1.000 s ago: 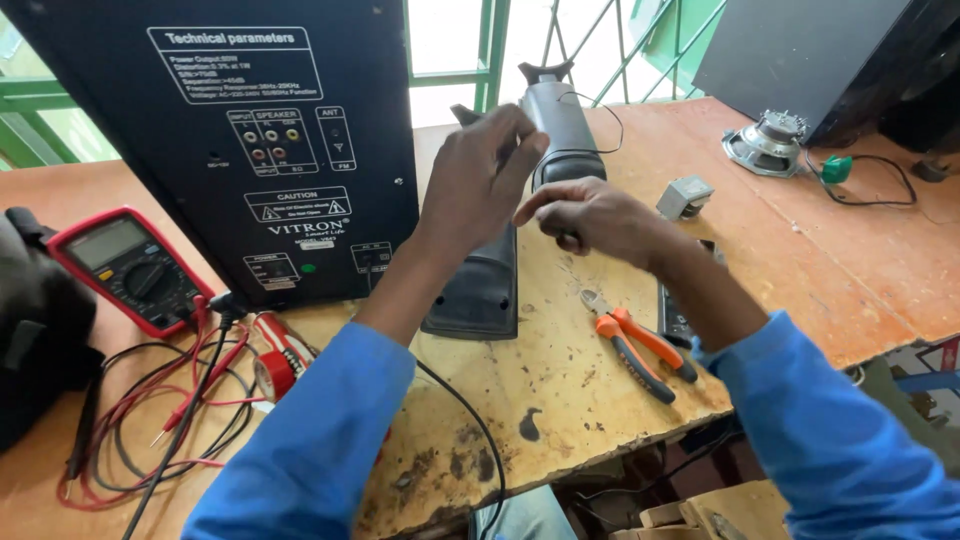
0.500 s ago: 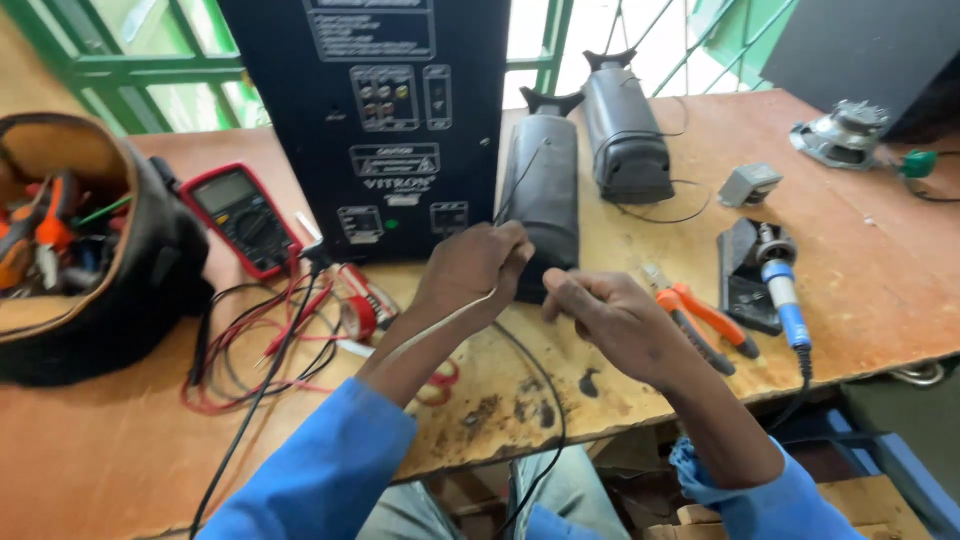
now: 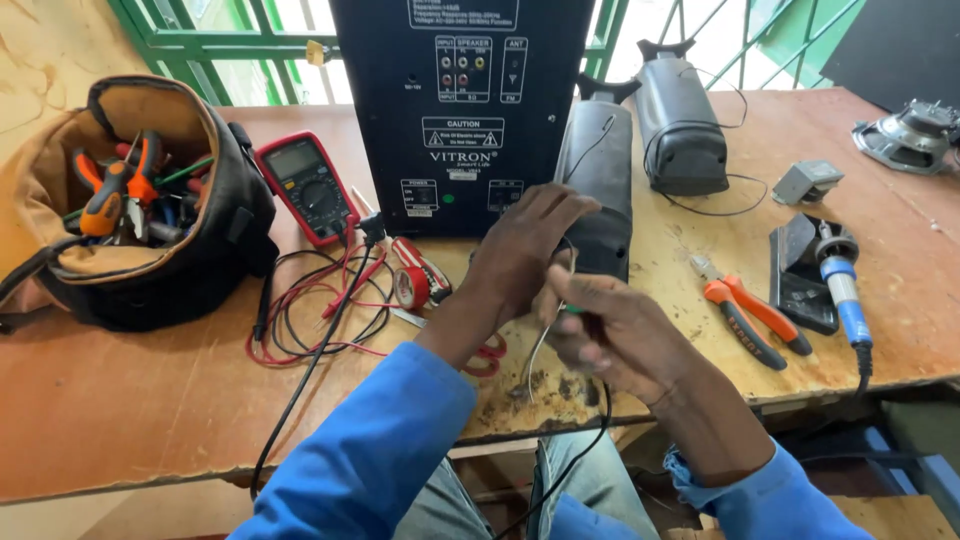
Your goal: Soldering and repairing speaker wire connections on a workbench using various tools.
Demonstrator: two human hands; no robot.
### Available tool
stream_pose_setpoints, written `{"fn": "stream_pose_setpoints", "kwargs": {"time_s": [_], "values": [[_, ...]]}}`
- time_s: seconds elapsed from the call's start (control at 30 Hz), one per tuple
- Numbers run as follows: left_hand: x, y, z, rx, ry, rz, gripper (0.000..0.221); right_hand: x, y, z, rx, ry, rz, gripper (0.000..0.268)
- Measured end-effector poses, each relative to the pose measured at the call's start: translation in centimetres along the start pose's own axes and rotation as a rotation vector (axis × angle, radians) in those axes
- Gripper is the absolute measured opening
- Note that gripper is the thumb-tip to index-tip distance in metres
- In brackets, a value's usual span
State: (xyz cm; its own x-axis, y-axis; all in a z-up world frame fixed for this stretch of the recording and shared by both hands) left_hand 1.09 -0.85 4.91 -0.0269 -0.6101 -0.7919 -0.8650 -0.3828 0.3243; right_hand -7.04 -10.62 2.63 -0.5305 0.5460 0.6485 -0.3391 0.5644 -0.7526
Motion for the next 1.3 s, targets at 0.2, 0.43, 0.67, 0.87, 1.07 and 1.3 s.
{"fn": "stream_pose_setpoints", "kwargs": {"time_s": [0.2, 0.43, 0.67, 0.87, 1.07, 1.3], "values": [[-4.3, 2.0, 5.5, 0.059, 0.233, 0.233, 0.04, -1.1, -2.9, -2.6, -0.142, -0.083, -0.115, 0.04], [-5.9, 3.9, 6.8, 0.105, 0.378, 0.348, 0.031, -2.2, -2.5, -4.8, -0.193, -0.124, -0.235, 0.036], [-6.4, 2.8, 7.2, 0.101, 0.434, 0.437, 0.018, -2.1, 0.6, -4.6, -0.009, 0.134, 0.042, 0.043], [-6.0, 2.1, 7.1, 0.003, 0.424, 0.835, 0.026, -2.4, -0.5, -1.7, 0.348, 0.158, 0.697, 0.057], [-5.6, 2.4, 7.0, -0.191, 0.221, 0.902, 0.045, 2.7, -6.5, -1.2, 0.167, 0.35, 1.264, 0.044], [-4.1, 2.0, 7.0, -0.211, 0.164, 1.041, 0.037, 4.1, -6.2, -3.3, -0.104, 0.299, 1.257, 0.026]]}}
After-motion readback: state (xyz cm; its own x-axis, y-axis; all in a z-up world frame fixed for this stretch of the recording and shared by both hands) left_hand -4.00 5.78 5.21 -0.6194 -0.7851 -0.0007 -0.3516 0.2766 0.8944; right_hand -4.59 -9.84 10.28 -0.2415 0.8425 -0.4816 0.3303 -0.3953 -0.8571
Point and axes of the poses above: each hand's wrist, its own z-axis away from the middle knuckle, its own x-axis out of the palm, y = z × x, the point moved 5 cm from there along -z, towards the middle knuckle, and after that the axes turned 13 degrees about -y, right-handed, at the moved point
